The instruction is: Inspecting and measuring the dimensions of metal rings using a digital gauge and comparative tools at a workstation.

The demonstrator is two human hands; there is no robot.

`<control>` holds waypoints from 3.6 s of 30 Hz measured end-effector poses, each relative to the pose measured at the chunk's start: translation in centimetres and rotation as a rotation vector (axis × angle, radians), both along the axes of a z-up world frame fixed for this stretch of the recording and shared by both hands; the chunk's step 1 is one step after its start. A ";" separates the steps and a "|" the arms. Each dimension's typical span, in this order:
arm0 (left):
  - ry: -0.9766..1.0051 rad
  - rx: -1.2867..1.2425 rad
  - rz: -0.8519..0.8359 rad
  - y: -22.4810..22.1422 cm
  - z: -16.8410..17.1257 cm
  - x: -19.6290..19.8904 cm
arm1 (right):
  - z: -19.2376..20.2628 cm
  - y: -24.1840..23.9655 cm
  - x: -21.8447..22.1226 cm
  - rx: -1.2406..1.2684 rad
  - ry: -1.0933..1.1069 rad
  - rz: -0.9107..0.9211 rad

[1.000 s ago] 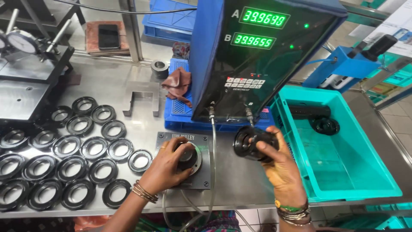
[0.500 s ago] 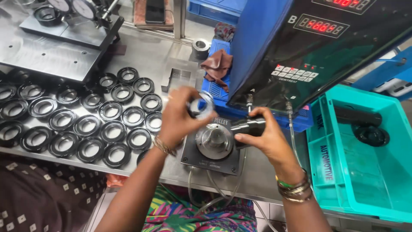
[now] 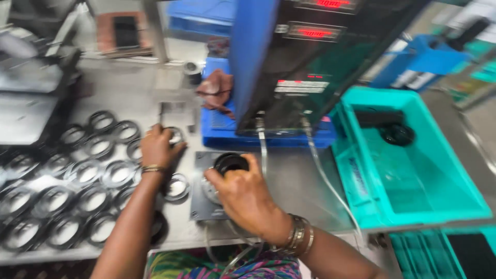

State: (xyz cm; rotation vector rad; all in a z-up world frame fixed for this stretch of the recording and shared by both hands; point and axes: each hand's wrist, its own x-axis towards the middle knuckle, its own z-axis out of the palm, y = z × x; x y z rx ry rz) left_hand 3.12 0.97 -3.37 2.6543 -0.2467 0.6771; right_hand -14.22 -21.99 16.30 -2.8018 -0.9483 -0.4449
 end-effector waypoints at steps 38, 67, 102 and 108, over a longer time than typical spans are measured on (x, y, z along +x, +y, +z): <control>0.206 -0.448 -0.101 -3.8 7.3 -10.4 | 0.6 -5.0 4.0 0.814 0.514 -0.122; -0.030 -0.285 -0.454 -11.1 12.3 -15.1 | 1.0 -13.3 -2.0 1.602 0.541 -0.214; 0.108 -0.367 -0.562 -9.0 14.3 -13.3 | -0.6 -11.1 1.5 1.456 0.658 -0.308; -0.124 -0.494 -0.161 -3.5 15.1 -6.9 | -0.5 -4.8 2.5 0.642 0.426 -0.273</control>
